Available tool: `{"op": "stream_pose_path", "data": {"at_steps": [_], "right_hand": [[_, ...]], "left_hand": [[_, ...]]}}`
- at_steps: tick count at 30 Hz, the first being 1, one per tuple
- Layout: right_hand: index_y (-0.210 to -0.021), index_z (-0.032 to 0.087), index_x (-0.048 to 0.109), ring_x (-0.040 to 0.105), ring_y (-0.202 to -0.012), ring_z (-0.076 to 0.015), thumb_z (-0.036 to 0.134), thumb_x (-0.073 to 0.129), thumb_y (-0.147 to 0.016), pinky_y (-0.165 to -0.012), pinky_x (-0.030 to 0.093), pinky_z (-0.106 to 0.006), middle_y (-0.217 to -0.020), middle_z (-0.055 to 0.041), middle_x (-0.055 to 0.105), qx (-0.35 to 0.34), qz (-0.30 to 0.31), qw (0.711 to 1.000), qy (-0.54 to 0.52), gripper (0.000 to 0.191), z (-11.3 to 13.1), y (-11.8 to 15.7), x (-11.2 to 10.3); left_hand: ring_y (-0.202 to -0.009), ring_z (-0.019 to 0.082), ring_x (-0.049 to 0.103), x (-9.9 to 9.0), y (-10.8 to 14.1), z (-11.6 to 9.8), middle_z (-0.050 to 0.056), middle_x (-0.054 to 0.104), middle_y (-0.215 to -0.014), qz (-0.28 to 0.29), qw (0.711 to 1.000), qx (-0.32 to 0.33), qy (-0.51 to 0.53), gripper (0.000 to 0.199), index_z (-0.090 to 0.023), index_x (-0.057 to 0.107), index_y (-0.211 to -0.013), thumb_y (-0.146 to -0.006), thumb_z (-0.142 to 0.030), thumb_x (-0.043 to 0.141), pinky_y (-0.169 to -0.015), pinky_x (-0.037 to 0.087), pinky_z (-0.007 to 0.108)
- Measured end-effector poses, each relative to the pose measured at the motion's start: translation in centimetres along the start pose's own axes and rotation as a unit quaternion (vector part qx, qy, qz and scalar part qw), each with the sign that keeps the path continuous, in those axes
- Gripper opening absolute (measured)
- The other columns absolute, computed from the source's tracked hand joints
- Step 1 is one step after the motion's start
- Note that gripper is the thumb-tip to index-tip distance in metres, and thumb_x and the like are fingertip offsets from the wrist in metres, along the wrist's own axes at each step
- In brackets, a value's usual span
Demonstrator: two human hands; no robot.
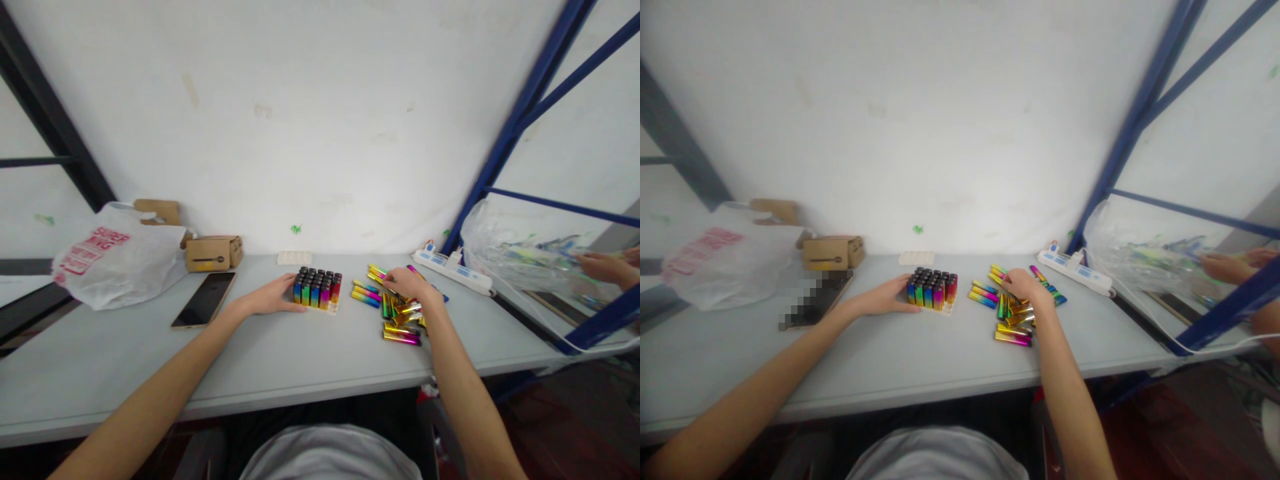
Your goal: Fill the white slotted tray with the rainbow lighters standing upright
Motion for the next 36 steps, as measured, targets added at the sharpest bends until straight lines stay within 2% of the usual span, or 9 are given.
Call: {"op": "stream_pose_path", "data": {"at_steps": [4,8,10,13,17,22,25,31,36], "right_hand": [[-0.116,0.014,0.075,0.075,-0.096,-0.0247,0.023,0.049,-0.106,-0.079,0.05,-0.028,-0.113,-0.0168,0.081,0.018,-0.058,0.997,-0.046,0.029,-0.2,-0.1,-0.8],[-0.126,0.017,0.067,0.068,-0.069,-0.0194,0.033,0.043,-0.109,-0.068,0.046,-0.027,-0.08,-0.0056,0.078,-0.005,-0.141,0.975,-0.173,0.033,-0.1,0.1,-1.9],[-0.121,0.019,0.069,0.06,-0.061,-0.0183,0.046,0.049,-0.106,-0.063,0.042,-0.028,-0.068,-0.0003,0.069,-0.034,-0.198,0.959,-0.2,0.037,0.2,0.4,-3.0],[-0.093,0.019,0.072,0.051,-0.06,-0.0167,0.069,0.061,-0.092,-0.06,0.036,-0.029,-0.063,0.0016,0.06,-0.067,-0.253,0.937,-0.233,0.052,0.9,0.7,-4.3],[-0.067,0.022,0.054,0.045,-0.061,-0.0151,0.082,0.058,-0.087,-0.059,0.033,-0.029,-0.06,0.0024,0.051,-0.101,-0.244,0.93,-0.254,0.064,2.6,1.0,-5.0],[-0.085,0.023,0.054,0.06,-0.072,-0.0179,0.068,0.04,-0.104,-0.069,0.047,-0.029,-0.077,-0.0025,0.07,-0.154,-0.129,0.934,-0.295,0.051,6.1,2.6,-4.7],[-0.092,0.025,0.049,0.06,-0.065,-0.0169,0.064,0.039,-0.106,-0.068,0.049,-0.028,-0.07,0.0011,0.066,-0.175,-0.06,0.926,-0.328,0.043,8.2,3.8,-4.4],[-0.073,0.024,0.037,0.037,-0.06,-0.0123,0.065,0.049,-0.101,-0.058,0.031,-0.027,-0.063,0.0059,0.036,-0.168,-0.197,0.922,-0.287,0.051,9.4,3.7,-5.2],[-0.06,0.025,0.025,0.026,-0.057,-0.0111,0.052,0.049,-0.095,-0.058,0.02,-0.03,-0.058,0.0051,0.024,-0.109,-0.241,0.933,-0.243,0.05,9.1,2.6,-4.1]], "left_hand": [[-0.146,0.038,0.053,0.0,0.0,0.0,0.016,0.054,-0.161,0.001,1.0,0.0,0.003,0.095,-0.016,0.056,-0.153,-0.08,-0.071,0.081,-0.13,0.037,0.047],[-0.145,0.038,0.055,-0.1,0.1,-0.1,0.015,0.056,-0.16,-0.005,1.0,0.002,0.004,0.095,-0.016,0.057,-0.153,-0.08,-0.073,0.08,-0.128,0.038,0.045],[-0.144,0.037,0.055,-0.1,0.1,-0.2,0.015,0.056,-0.16,-0.004,1.0,0.005,0.001,0.094,-0.017,0.058,-0.152,-0.081,-0.073,0.08,-0.128,0.039,0.044],[-0.143,0.037,0.056,-0.1,0.1,-0.3,0.014,0.057,-0.158,0.0,1.0,0.008,0.002,0.091,-0.018,0.059,-0.15,-0.081,-0.074,0.079,-0.128,0.039,0.045],[-0.143,0.038,0.056,-0.2,0.1,-0.4,0.015,0.056,-0.16,0.0,1.0,0.002,0.006,0.094,-0.018,0.058,-0.152,-0.08,-0.074,0.08,-0.128,0.039,0.046],[-0.143,0.037,0.056,-0.2,0.2,-0.6,0.014,0.058,-0.157,0.0,1.0,0.012,0.014,0.091,-0.019,0.057,-0.153,-0.082,-0.072,0.08,-0.128,0.04,0.046],[-0.143,0.038,0.056,-0.2,0.2,-0.5,0.015,0.058,-0.157,-0.006,1.0,0.013,0.014,0.091,-0.019,0.057,-0.152,-0.081,-0.072,0.081,-0.127,0.04,0.047],[-0.143,0.038,0.056,-0.2,0.2,-0.6,0.016,0.056,-0.159,0.001,1.0,0.003,0.018,0.092,-0.018,0.057,-0.152,-0.08,-0.07,0.081,-0.128,0.039,0.047],[-0.143,0.039,0.056,-0.2,0.3,-0.6,0.017,0.057,-0.157,0.002,1.0,-0.004,0.019,0.092,-0.016,0.058,-0.151,-0.08,-0.071,0.081,-0.127,0.04,0.047]]}}
Point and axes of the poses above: each hand's wrist, its own y-axis away from the middle knuckle, its own x-axis out of the palm, z = x × y, the point moved 8 cm from there along -y, towards the middle knuckle
